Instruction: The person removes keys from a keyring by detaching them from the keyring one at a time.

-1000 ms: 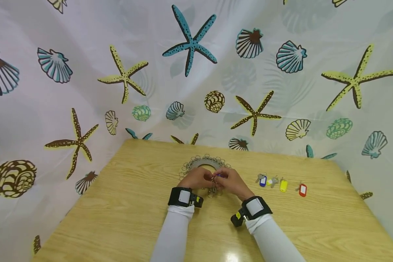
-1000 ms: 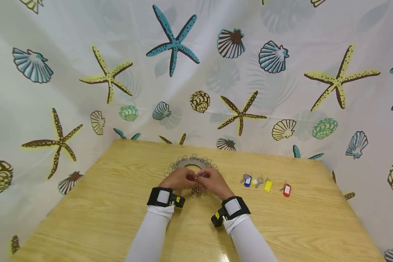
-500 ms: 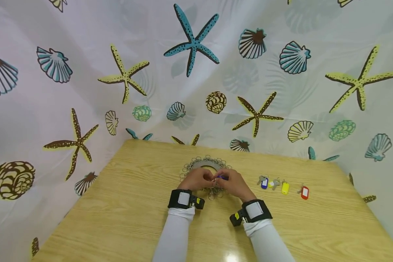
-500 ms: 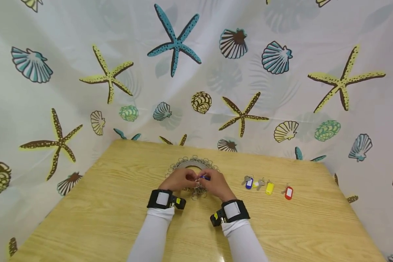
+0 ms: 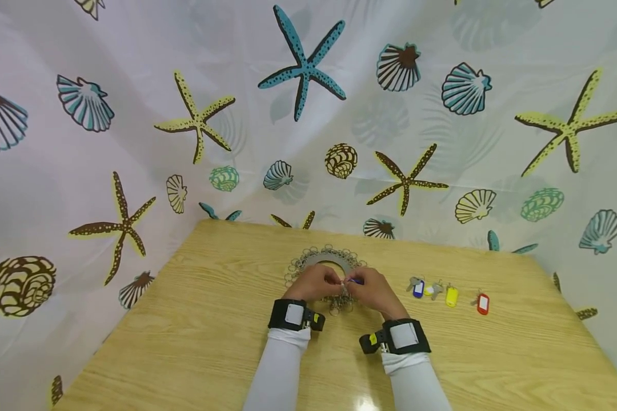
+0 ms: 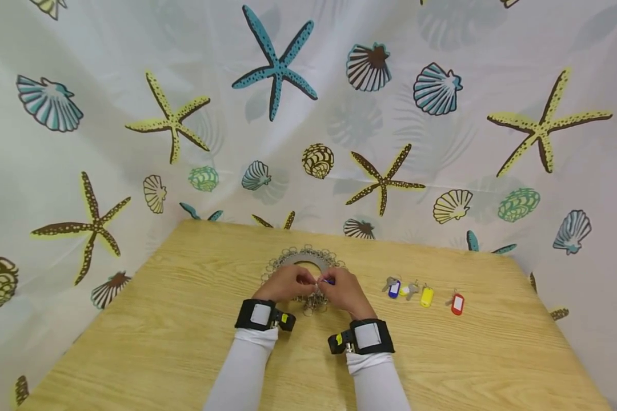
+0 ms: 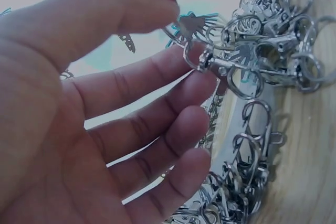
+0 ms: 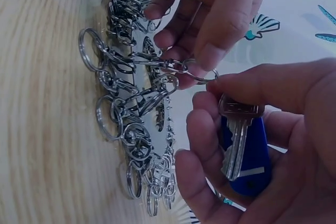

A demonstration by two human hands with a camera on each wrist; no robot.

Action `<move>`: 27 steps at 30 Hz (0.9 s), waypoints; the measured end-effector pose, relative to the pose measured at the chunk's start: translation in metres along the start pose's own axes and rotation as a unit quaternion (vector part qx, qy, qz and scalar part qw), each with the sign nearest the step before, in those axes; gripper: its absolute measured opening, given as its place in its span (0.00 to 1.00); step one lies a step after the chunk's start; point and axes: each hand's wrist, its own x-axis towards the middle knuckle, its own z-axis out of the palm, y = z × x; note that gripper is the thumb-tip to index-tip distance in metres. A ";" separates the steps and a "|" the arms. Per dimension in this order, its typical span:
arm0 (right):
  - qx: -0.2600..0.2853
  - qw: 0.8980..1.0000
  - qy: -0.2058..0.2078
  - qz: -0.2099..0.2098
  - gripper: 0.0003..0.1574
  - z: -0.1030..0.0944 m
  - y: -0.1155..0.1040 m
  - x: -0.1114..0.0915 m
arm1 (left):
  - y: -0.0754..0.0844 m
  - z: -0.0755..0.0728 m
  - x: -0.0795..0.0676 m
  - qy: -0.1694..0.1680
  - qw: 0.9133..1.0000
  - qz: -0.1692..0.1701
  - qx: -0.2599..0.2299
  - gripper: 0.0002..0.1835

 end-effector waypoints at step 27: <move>0.005 1.000 0.009 0.013 0.10 -0.001 0.012 0.000 | -0.001 0.006 0.007 -0.009 1.000 0.012 -0.005 0.10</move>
